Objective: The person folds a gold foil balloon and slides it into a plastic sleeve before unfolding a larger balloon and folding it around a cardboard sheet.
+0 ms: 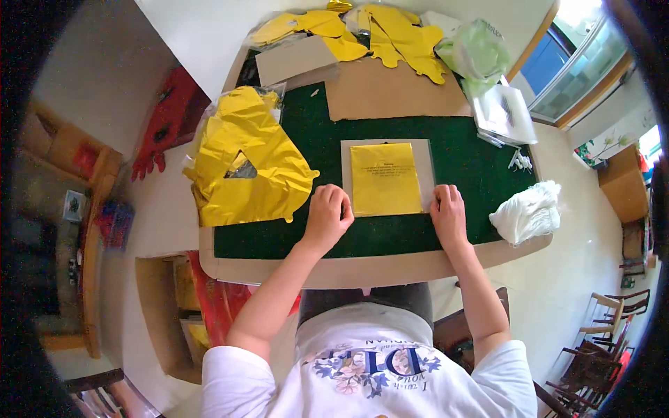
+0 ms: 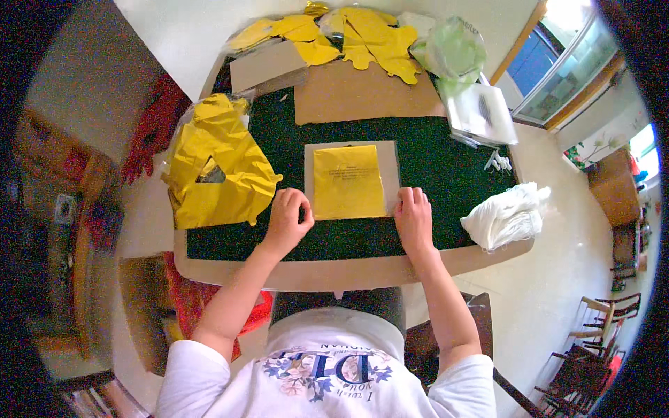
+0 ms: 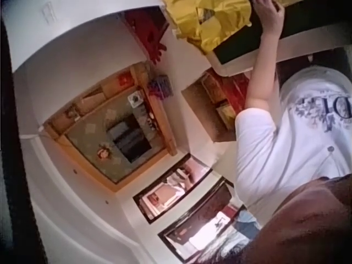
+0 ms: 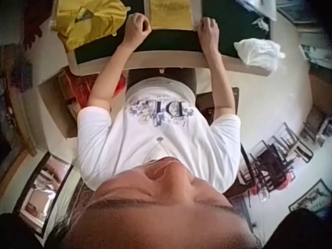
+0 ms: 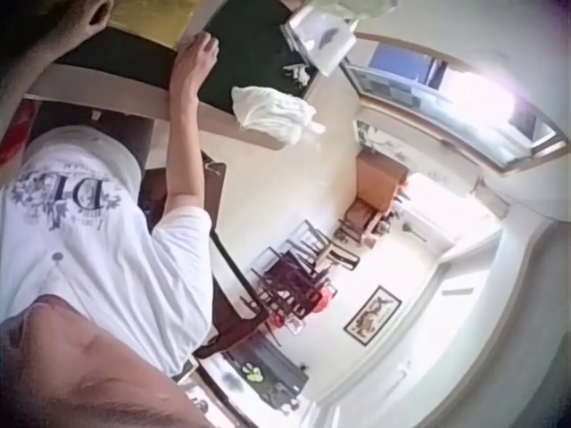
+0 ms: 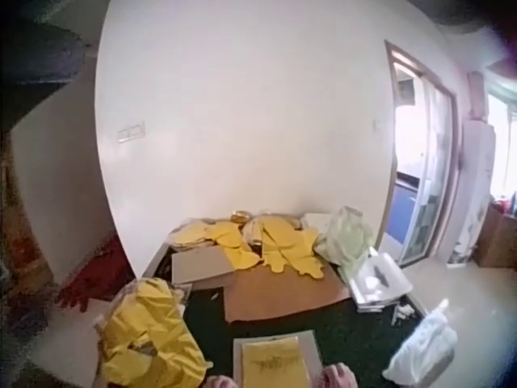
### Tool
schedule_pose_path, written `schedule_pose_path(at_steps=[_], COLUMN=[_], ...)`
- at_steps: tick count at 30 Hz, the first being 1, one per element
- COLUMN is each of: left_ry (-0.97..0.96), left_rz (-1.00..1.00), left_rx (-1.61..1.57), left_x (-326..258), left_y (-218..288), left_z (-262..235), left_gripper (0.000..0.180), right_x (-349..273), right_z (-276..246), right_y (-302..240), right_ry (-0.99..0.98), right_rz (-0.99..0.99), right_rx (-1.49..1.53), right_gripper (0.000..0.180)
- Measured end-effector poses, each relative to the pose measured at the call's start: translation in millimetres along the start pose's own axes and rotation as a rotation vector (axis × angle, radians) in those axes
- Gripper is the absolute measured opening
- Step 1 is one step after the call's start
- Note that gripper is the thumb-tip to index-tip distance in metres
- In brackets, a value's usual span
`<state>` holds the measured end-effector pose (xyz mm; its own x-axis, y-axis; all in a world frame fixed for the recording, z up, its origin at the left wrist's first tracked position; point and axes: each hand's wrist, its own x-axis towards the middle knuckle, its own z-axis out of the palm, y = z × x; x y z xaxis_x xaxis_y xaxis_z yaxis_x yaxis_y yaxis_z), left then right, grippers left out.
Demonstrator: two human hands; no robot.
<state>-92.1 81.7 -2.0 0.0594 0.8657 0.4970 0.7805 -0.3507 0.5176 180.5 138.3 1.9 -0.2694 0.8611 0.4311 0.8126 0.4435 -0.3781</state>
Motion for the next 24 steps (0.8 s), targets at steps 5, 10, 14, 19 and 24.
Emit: schedule_pose_path(at_steps=[5, 10, 14, 19, 24], left_ry=[0.023, 0.051, 0.094, 0.096, -0.045], left_rz=[0.015, 0.05, 0.037, -0.359, -0.753], left_rx=[0.065, 0.107, 0.137, -0.209, -0.453], left_x=[-1.9, -4.0, -6.0, 14.1, 24.8], left_y=[-3.3, -2.8, -6.7, -15.8, -69.3], left_z=[-0.1, -1.1, 7.3, 24.6, 42.4], left_gripper=[0.026, 0.026, 0.028, 0.04, 0.05], right_x=[-2.9, -5.6, -7.1, -2.8, -0.5], right_z=[-1.1, 2.7, 3.5, 9.2, 16.2], right_y=[-1.3, 7.2, 30.0, 31.3, 4.4], right_ry=[0.021, 0.047, 0.121, 0.082, 0.022], right_rz=[0.007, -0.02, 0.102, 0.2, 0.243], right_rx=[0.01, 0.007, -0.165, -0.056, 0.163], right_gripper=[0.021, 0.026, 0.022, 0.01, 0.01])
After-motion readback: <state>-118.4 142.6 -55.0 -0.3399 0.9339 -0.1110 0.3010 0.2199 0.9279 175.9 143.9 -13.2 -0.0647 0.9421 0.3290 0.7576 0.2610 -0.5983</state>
